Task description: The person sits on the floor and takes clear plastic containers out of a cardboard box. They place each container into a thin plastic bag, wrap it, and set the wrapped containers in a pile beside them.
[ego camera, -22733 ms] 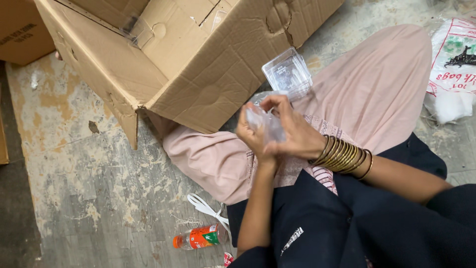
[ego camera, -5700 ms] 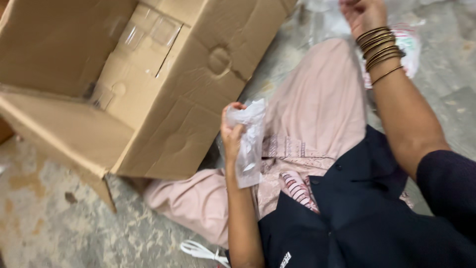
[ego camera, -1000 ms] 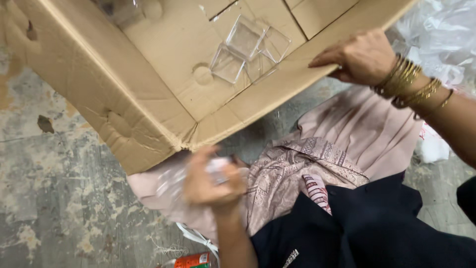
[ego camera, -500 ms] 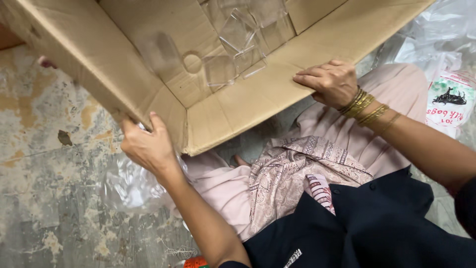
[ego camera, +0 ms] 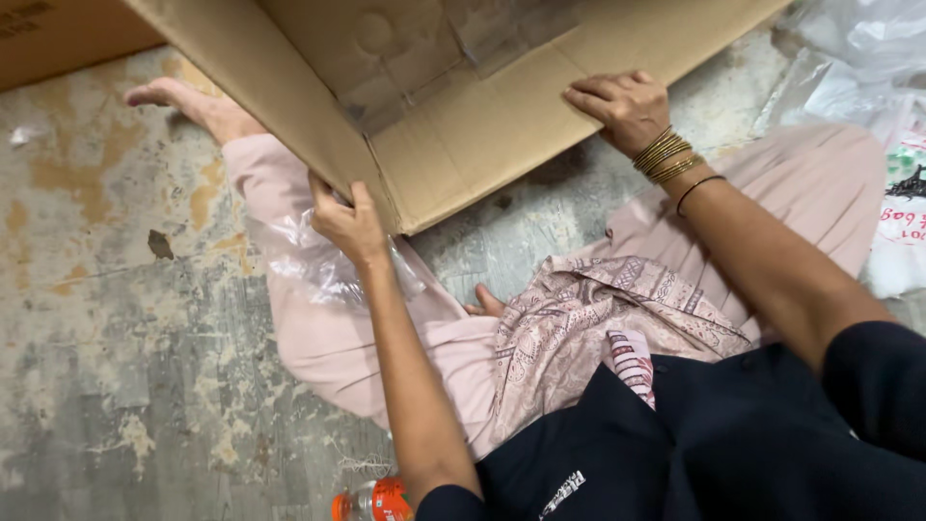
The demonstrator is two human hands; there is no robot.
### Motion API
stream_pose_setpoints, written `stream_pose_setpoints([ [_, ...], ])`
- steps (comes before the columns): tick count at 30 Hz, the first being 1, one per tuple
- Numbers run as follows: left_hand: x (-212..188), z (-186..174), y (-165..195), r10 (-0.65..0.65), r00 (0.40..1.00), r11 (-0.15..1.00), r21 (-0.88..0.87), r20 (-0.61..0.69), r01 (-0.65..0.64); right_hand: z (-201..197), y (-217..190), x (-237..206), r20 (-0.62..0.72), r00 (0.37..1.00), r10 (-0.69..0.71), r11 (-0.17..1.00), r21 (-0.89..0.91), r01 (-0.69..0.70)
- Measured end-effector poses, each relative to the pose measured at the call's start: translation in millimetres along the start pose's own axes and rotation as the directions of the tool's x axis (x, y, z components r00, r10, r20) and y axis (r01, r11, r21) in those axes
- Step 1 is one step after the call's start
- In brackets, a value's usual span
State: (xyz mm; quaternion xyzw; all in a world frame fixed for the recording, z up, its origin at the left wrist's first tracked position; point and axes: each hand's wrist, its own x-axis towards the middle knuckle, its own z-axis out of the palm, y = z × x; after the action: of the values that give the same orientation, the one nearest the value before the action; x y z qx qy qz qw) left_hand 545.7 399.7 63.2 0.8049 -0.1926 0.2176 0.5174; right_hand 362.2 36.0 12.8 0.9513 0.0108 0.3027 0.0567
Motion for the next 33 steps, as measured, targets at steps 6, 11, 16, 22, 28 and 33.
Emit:
stream_pose_setpoints([
  [6, -40.8, -18.7, -3.5, -0.375, 0.920, 0.924, 0.127, 0.115, 0.361, -1.0, -7.5, -19.8, 0.133, 0.990, 0.051, 0.996, 0.067, -0.061],
  [11, -99.2, -24.8, -5.4, -0.360, 0.928, 0.877, 0.376, 0.100, 0.300, -11.5, -26.8, -24.4, 0.325, 0.945, 0.047, 0.998, 0.031, -0.060],
  [16, -140.0, -33.9, -10.9, -0.032, 0.999, 0.943, 0.332, 0.007, 0.028, -19.8, -44.0, 6.1, 0.699, 0.715, 0.004, 0.991, 0.091, -0.094],
  [22, -146.2, -38.3, -22.5, -0.284, 0.954, 0.918, 0.314, 0.091, 0.244, 3.5, -113.6, 112.8, 0.520, 0.826, -0.218, 0.921, 0.390, -0.002],
  [28, -137.6, -29.9, -9.5, -0.296, 0.953, 0.905, 0.339, 0.066, 0.258, 60.9, -200.9, 203.0, 0.282, 0.920, -0.272, 0.917, 0.365, 0.160],
  [33, -131.7, -35.0, 8.3, -0.465, 0.880, 0.866, 0.255, 0.094, 0.430, 79.0, -222.0, 202.9, 0.341, 0.899, -0.276, 0.952, 0.229, 0.206],
])
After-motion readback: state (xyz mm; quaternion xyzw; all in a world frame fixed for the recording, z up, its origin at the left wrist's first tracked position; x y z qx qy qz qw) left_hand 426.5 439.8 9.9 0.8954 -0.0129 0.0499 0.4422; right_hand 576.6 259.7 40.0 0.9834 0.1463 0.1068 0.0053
